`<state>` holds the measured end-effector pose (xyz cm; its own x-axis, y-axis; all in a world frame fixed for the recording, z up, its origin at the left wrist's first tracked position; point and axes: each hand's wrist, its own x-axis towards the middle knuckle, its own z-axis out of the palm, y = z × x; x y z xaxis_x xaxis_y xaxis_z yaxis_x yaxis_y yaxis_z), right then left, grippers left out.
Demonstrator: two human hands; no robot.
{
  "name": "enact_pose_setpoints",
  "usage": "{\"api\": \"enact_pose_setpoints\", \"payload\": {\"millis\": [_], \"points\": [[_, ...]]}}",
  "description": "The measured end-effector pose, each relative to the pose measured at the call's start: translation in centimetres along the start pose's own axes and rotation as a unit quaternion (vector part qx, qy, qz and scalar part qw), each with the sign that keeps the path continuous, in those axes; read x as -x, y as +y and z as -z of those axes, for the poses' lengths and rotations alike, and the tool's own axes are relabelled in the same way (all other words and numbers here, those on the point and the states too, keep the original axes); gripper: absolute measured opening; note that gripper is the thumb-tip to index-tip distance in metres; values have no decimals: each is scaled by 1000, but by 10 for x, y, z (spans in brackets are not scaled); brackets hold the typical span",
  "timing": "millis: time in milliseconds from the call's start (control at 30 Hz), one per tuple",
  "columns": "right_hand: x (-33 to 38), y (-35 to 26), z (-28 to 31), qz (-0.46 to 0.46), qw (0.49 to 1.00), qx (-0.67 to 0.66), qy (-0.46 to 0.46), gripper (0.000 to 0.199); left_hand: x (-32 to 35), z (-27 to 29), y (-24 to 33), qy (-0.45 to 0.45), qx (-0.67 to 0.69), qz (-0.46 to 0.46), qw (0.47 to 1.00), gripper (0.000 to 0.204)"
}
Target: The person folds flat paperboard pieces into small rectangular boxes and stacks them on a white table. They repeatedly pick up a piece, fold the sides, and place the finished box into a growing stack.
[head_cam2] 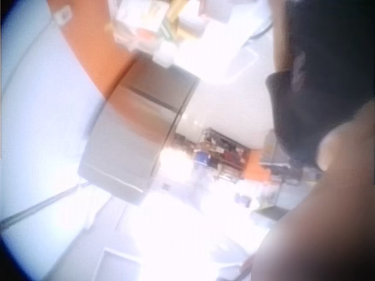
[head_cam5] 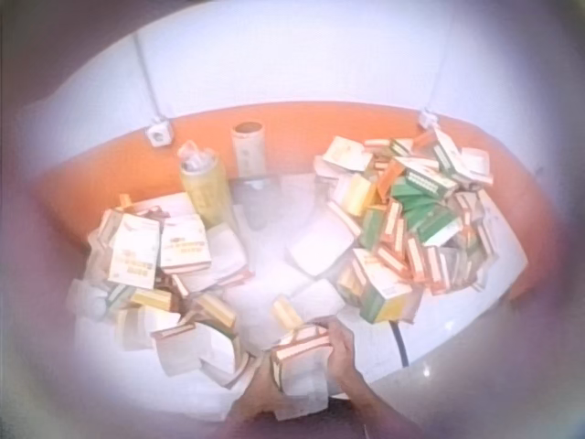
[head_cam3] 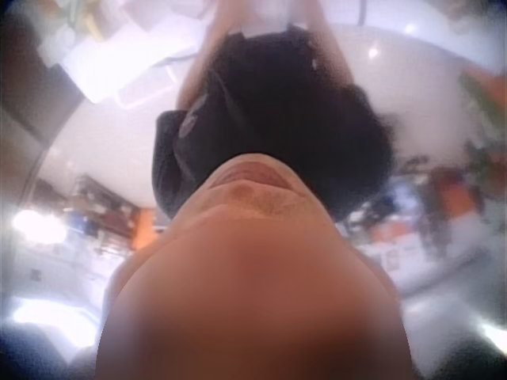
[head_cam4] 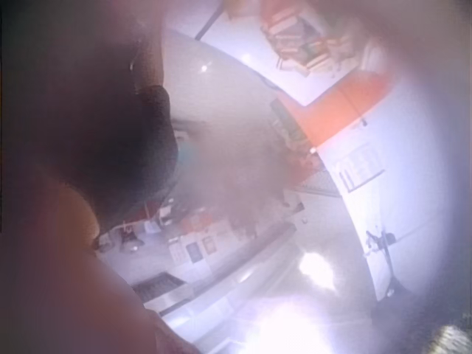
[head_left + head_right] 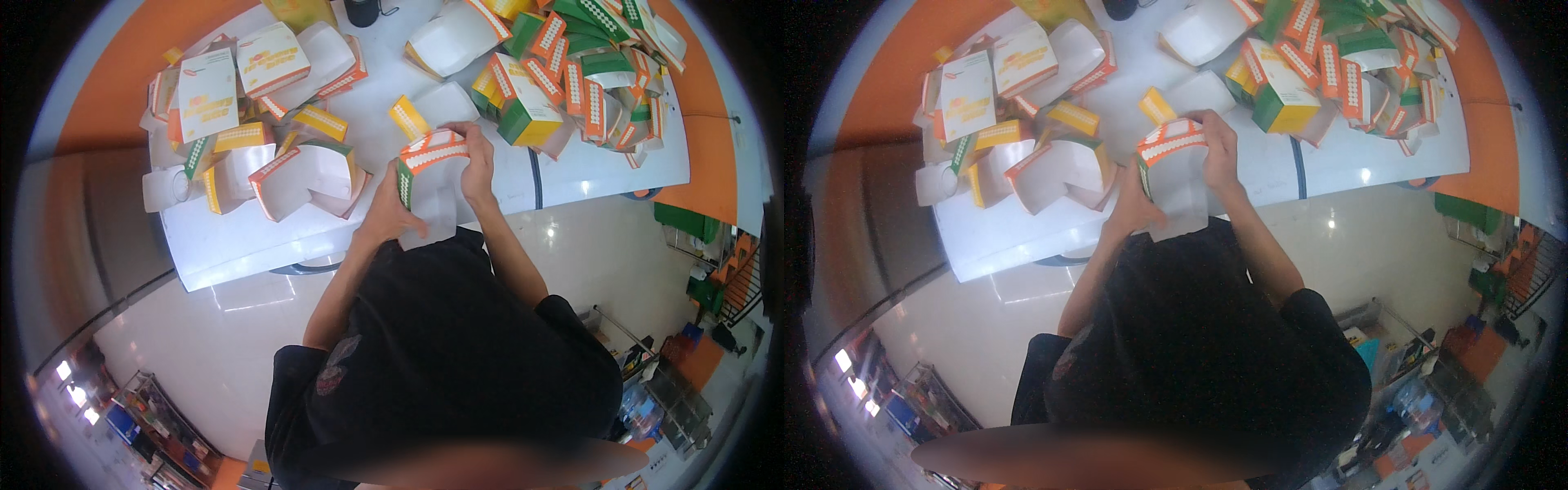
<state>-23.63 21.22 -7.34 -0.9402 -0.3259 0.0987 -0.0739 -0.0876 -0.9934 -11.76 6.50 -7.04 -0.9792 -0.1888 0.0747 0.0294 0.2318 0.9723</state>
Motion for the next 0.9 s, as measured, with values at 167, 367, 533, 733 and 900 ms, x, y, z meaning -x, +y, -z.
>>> {"api": "enact_pose_setpoints", "payload": {"millis": [167,367,533,733,900], "points": [[6,6,-26,30,992,49,109,50,-28,21,12,27,-23,-78,996,25],[-2,-12,-36,74,987,77,122,41,-37,2,25,147,-75,-59,985,22],[7,-31,-33,6,1000,15,24,35,-35,9,30,137,-20,35,990,30],[21,-30,-25,32,988,146,44,21,-22,6,39,136,96,-25,986,29],[29,-32,-23,23,999,-7,-32,23,-15,16,40,172,44,-49,983,32]]}}
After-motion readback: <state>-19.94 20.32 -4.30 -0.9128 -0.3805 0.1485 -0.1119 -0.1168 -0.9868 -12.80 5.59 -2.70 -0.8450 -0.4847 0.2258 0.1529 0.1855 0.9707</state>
